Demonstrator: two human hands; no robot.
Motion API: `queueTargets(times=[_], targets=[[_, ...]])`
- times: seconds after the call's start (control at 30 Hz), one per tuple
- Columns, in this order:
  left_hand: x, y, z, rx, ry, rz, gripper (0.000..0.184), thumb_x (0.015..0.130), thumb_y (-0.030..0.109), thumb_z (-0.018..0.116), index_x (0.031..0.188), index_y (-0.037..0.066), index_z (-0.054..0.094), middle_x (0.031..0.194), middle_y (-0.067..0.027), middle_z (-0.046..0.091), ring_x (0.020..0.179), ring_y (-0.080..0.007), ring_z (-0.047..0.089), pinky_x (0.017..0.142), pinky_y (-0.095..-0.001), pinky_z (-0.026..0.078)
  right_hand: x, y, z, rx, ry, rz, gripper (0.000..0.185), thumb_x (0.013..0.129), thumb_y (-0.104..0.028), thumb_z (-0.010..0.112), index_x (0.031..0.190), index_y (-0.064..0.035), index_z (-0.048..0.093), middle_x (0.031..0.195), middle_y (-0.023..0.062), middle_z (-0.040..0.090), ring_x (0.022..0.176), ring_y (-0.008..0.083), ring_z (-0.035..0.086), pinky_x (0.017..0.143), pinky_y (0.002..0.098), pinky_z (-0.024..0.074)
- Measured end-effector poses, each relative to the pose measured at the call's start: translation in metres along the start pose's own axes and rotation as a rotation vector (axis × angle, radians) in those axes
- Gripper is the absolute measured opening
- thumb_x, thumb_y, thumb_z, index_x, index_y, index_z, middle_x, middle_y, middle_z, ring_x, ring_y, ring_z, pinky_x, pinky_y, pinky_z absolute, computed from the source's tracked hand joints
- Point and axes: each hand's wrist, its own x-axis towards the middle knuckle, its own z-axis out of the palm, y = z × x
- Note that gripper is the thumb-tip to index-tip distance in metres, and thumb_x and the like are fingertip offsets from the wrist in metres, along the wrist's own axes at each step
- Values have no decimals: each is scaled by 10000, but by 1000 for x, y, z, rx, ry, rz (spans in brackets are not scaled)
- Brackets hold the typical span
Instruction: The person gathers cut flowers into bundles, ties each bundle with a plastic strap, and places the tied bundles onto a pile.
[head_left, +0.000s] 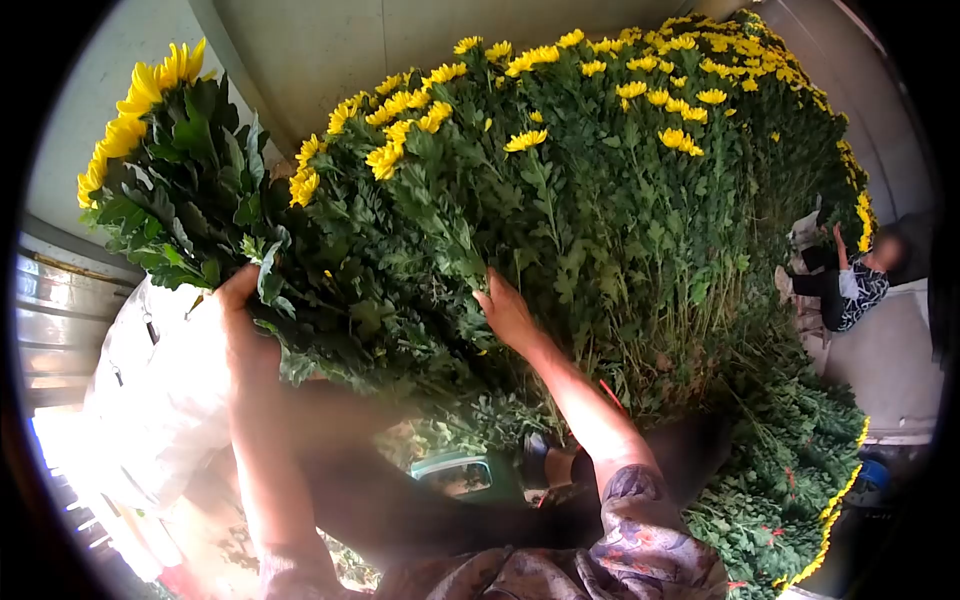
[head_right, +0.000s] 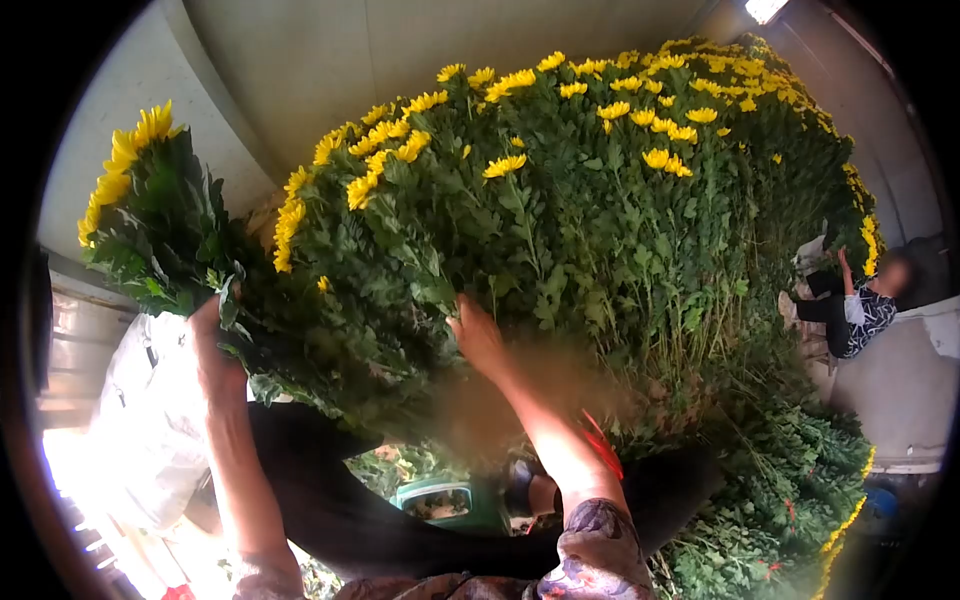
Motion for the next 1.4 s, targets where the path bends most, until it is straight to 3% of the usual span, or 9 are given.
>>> queueTargets(times=[0.07, 0.17, 0.23, 0.3, 0.43, 0.63, 0.83, 1.1, 1.4], targets=[[4, 7, -5, -29, -75, -54, 150, 761, 126, 627, 852, 9, 652, 781, -26, 618, 739, -121, 560, 680, -257, 431, -1, -13, -3, -58, 126, -134, 591, 946, -230, 495, 1438, -96, 194, 1288, 224, 492, 1047, 217, 605, 826, 395, 508], [8, -20, 2, -36, -37, -61, 150, 767, 129, 618, 845, 6, 655, 778, -35, 623, 736, -128, 569, 676, -262, 440, 9, -32, -67, 66, -11, 229, 487, 960, -185, 460, 1390, -56, 269, 1092, 162, 620, 663, 137, 633, 486, 262, 506], [10, -35, -4, -25, 11, -103, 153, 774, 131, 614, 843, 1, 656, 776, -44, 629, 726, -134, 578, 667, -263, 449, 13, -9, -89, -151, 208, 83, 459, 963, -160, 449, 1377, -65, 275, 944, 102, 660, 487, 72, 531, 356, 196, 406], [15, -38, 1, -32, 47, -114, 157, 779, 132, 612, 842, -4, 657, 774, -49, 632, 717, -139, 583, 661, -263, 455, 14, -49, -145, -178, 210, 368, 381, 914, -123, 521, 1257, -1, 409, 979, 199, 629, 801, 255, 656, 627, 361, 544], [11, -31, 1, 157, 8, -11, 141, 790, 121, 604, 818, -8, 653, 753, -49, 623, 680, -132, 569, 638, -252, 438, 23, 42, -137, -343, 600, 67, 444, 900, -160, 535, 1291, -2, 397, 1015, 246, 603, 879, 398, 613, 745, 444, 488], [1, -17, 16, 59, -29, -125, 123, 764, 105, 596, 830, 10, 639, 765, -35, 613, 699, -130, 563, 655, -254, 434, 21, 109, -62, -404, 541, 234, 508, 874, -303, 594, 1278, -41, 434, 1023, 213, 587, 861, 388, 594, 699, 457, 487], [-5, 29, 47, -267, -114, -413, 284, 716, -6, 560, 996, -4, 605, 924, -78, 626, 805, -206, 596, 725, -330, 480, 38, 85, -71, -327, 315, 449, 622, 862, -311, 629, 1351, -21, 377, 1266, 236, 489, 1185, 412, 430, 968, 470, 390], [0, 40, 69, -393, -162, -533, 200, 722, -72, 575, 918, -50, 607, 828, -92, 632, 712, -199, 607, 640, -331, 494, -16, -25, -156, 237, 408, -13, 509, 917, -209, 524, 1350, -2, 353, 1147, 214, 587, 1023, 327, 579, 885, 386, 432], [8, 4, 70, -807, -322, -422, 190, 792, 9, 584, 982, 8, 592, 870, -61, 623, 744, -180, 594, 670, -348, 503, -92, -195, -109, -8, 436, -639, 306, 946, -151, 429, 1205, 9, 459, 1103, 187, 572, 975, 324, 584, 819, 399, 473]])
